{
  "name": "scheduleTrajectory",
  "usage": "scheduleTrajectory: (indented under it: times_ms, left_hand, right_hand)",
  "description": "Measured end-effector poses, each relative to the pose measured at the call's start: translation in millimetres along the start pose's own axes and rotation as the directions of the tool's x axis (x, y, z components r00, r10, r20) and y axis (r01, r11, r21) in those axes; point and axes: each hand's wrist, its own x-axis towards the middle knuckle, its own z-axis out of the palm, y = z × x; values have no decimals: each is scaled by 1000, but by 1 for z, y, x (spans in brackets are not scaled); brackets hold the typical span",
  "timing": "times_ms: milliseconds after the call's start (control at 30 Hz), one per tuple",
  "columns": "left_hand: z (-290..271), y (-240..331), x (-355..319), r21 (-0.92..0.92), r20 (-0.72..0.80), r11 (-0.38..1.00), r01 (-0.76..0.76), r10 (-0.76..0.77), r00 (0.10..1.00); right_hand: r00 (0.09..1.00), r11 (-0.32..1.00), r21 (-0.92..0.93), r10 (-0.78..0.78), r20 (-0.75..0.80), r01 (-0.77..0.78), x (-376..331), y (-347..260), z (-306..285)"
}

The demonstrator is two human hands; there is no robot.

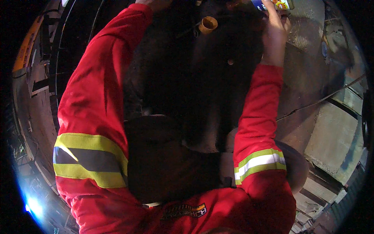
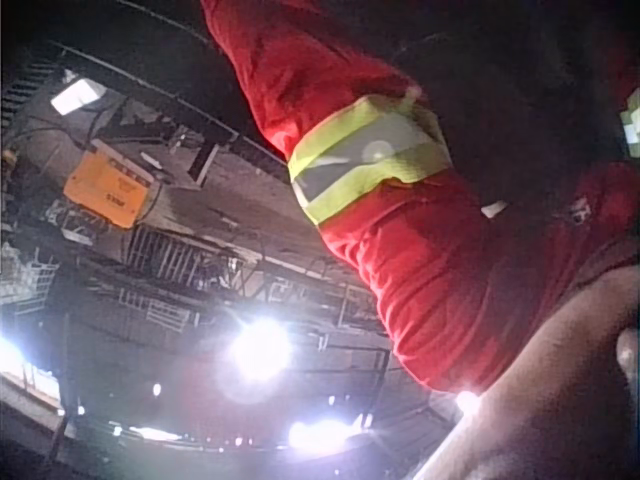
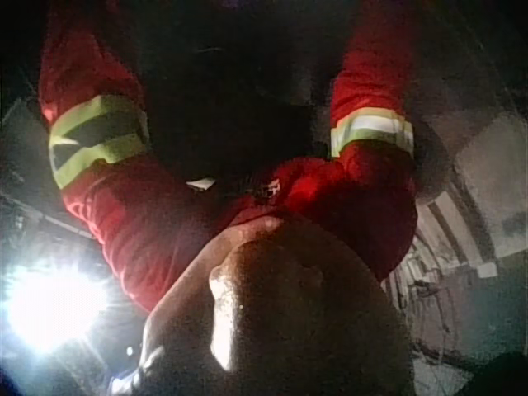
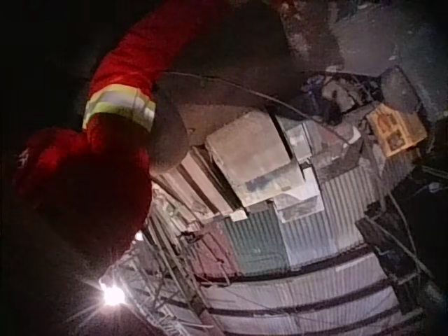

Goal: The person applies a dark sealant to a curved metal seam using a yellow brush and a small yellow cup. They repeatedly dip the brush into the cup and spread the substance along the seam. Later, they pour more sealant from a can into the cup to continue the application.

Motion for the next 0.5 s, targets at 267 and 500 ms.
scheduleTrajectory:
  times_ms: [267, 500]
  left_hand:
    - [-8, 7, 0, 5, -3, 999, -33, 33, 999]
    - [-6, 18, 1, -44, 2, 996, -79, 79, 997]
  right_hand:
    - [947, 940, -135, -297, 122, 312, 38, 17, -13]
    - [932, 953, 23, -302, 202, 303, 10, 9, -2]
